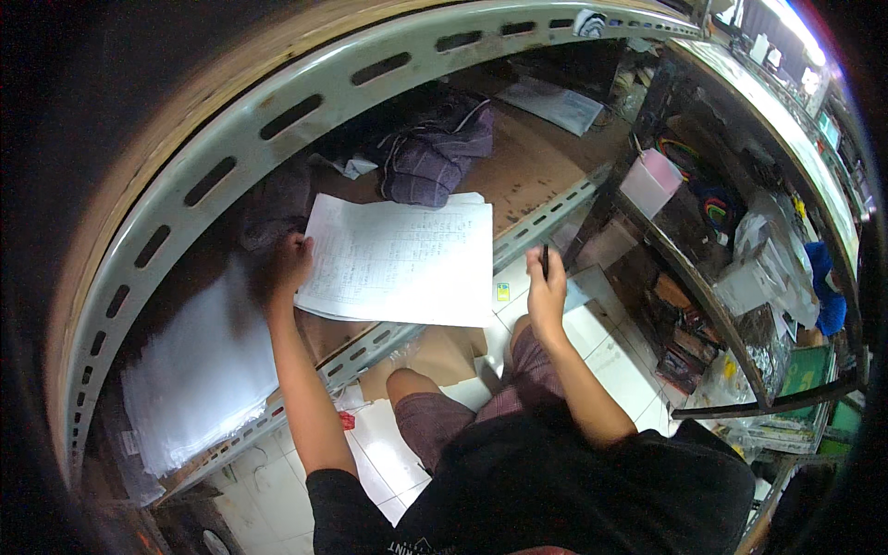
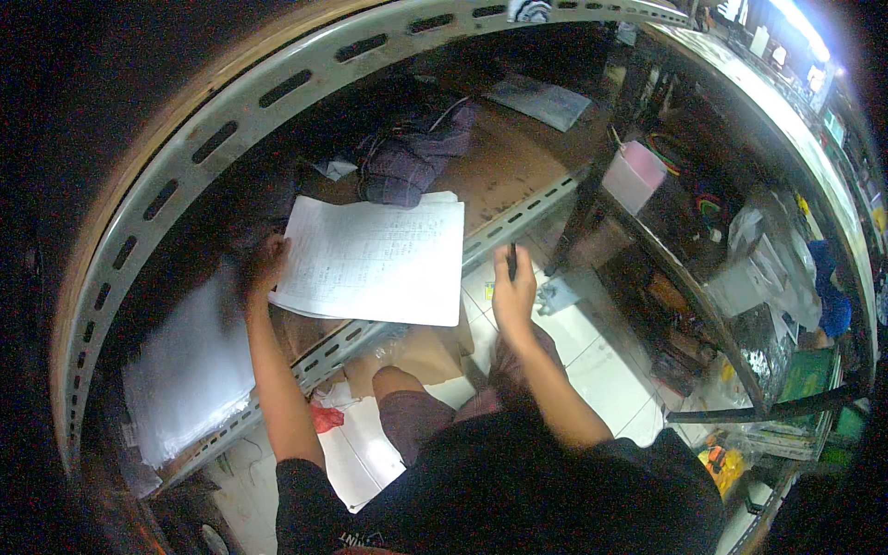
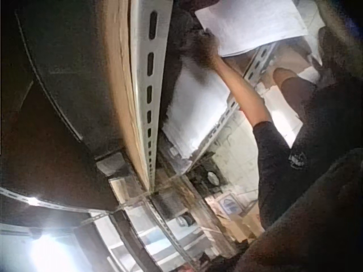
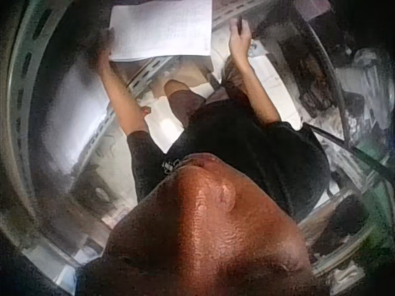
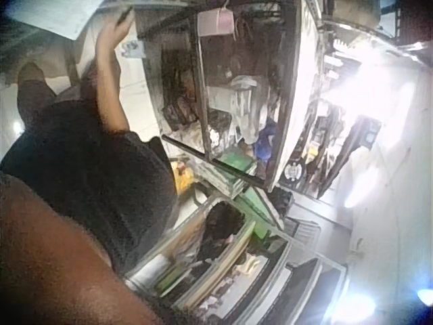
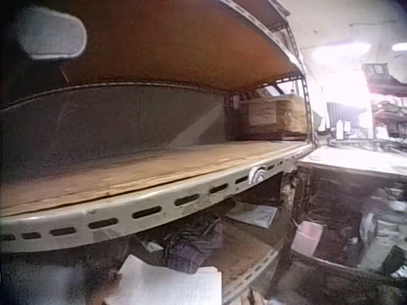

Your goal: The person retrieves a notebook and pen from a shelf, writes on the notebook, then places it back. They then pick up a stack of white plastic bags, separate them, and place them on a workbench.

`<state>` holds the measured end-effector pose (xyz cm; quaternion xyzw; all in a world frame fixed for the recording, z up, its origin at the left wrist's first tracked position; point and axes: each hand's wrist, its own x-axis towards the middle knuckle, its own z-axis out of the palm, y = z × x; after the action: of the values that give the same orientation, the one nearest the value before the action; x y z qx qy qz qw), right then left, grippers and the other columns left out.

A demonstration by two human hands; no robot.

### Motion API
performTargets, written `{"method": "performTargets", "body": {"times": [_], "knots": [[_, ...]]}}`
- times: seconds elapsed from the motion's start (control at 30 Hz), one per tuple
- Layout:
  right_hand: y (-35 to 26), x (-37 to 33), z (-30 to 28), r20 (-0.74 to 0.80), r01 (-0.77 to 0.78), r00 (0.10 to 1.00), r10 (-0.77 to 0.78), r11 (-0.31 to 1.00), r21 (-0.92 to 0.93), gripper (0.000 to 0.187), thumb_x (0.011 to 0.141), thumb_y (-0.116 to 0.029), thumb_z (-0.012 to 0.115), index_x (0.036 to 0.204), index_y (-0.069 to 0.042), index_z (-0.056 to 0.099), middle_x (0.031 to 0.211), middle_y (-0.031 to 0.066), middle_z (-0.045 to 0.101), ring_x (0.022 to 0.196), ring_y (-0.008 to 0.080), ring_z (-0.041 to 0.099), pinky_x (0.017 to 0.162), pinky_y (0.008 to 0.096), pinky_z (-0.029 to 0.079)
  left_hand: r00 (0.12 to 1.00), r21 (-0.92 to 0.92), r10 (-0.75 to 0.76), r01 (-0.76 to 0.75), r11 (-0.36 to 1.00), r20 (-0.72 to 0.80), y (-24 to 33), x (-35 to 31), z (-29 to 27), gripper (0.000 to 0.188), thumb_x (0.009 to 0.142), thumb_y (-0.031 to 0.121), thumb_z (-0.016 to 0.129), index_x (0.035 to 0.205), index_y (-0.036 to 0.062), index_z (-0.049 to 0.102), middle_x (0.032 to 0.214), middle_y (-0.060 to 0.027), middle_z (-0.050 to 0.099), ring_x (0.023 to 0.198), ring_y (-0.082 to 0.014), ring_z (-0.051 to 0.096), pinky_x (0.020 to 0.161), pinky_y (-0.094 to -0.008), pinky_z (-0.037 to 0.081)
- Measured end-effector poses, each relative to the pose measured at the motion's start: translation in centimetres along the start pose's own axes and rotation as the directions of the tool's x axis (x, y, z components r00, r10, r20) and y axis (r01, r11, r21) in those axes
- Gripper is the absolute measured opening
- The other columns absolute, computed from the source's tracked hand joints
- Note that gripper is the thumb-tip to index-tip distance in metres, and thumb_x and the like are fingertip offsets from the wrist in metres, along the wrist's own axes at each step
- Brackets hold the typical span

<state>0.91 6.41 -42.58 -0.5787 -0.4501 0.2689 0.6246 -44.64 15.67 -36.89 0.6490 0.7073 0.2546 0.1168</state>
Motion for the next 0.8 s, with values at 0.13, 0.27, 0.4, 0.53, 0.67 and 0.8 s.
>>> {"method": "performTargets", "body": {"times": [0.13,0.27,0.4,0.53,0.67,0.8], "knots": [[2.9,-2.6,-2.4,0.048,-0.12,0.992,0.12,0.993,-0.009,0.014,0.102,-0.016,0.065,0.113,-0.007,0.065,0.089,0.0031,0.066,0.082,0.0139,0.061,0.076,0.0311,0.05,0.988,0.163,-0.059,0.082,0.983,-0.14,5.4,1.9,1.8,0.041,0.106,0.033,0.05,0.125,-0.0003,0.065,0.121,-0.0277,0.07,0.114,-0.0418,0.068,0.096,-0.0482,0.052],[0.7,-2.8,-2.3,0.137,-0.168,0.977,0.164,0.986,0.017,0.019,0.102,-0.02,0.066,0.116,-0.008,0.064,0.09,0.0005,0.062,0.081,0.0134,0.056,0.076,0.0303,0.047,0.954,-0.135,-0.137,0.104,0.985,-0.266,7.3,1.4,2.8,0.042,0.107,0.026,0.046,0.137,-0.0007,0.058,0.135,-0.0259,0.064,0.127,-0.0384,0.061,0.107,-0.0459,0.047],[1.2,-2.6,-1.7,0.129,-0.237,0.967,0.219,0.96,0.147,0.024,0.104,-0.025,0.065,0.12,-0.007,0.063,0.093,0.0004,0.061,0.078,0.0089,0.05,0.071,0.0259,0.042,0.893,-0.762,-0.311,-0.053,0.645,-0.325,4.1,0.3,3.4,0.047,0.107,0.029,0.048,0.143,-0.0005,0.055,0.142,-0.019,0.062,0.13,-0.0343,0.059,0.111,-0.0429,0.045],[0.5,-4.0,-1.4,0.319,-0.543,0.822,0.471,0.818,0.19,0.041,0.104,-0.043,0.063,0.127,-0.009,0.059,0.095,0.003,0.063,0.069,0.0063,0.045,0.06,0.0235,0.036,0.733,-0.863,-0.513,-0.503,0.033,-0.447,-1.8,-1.0,3.1,0.055,0.108,0.04,0.049,0.146,-0.0003,0.054,0.143,-0.0159,0.062,0.13,-0.0309,0.059,0.112,-0.0399,0.045],[0.5,-5.0,-1.3,0.487,-0.689,0.679,0.549,0.706,0.164,0.056,0.101,-0.057,0.061,0.129,-0.01,0.056,0.102,0.0068,0.066,0.062,0.0079,0.044,0.052,0.0239,0.034,0.728,-0.809,-0.565,-0.563,-0.171,-0.387,-2.2,-2.5,6.2,0.058,0.108,0.043,0.048,0.147,-0.0003,0.053,0.143,-0.0161,0.062,0.13,-0.0305,0.059,0.112,-0.0394,0.045],[-2.4,-4.7,-0.2,0.795,-0.791,0.451,0.407,0.595,0.144,0.052,0.102,-0.055,0.061,0.125,-0.008,0.055,0.096,0.0054,0.066,0.05,0.0075,0.036,0.046,0.0233,0.029,0.71,-0.812,-0.588,-0.564,-0.146,-0.387,-4.0,-6.3,4.7,0.061,0.108,0.046,0.046,0.147,-0.0004,0.052,0.142,-0.0164,0.062,0.131,-0.0302,0.058,0.112,-0.039,0.045]]}}
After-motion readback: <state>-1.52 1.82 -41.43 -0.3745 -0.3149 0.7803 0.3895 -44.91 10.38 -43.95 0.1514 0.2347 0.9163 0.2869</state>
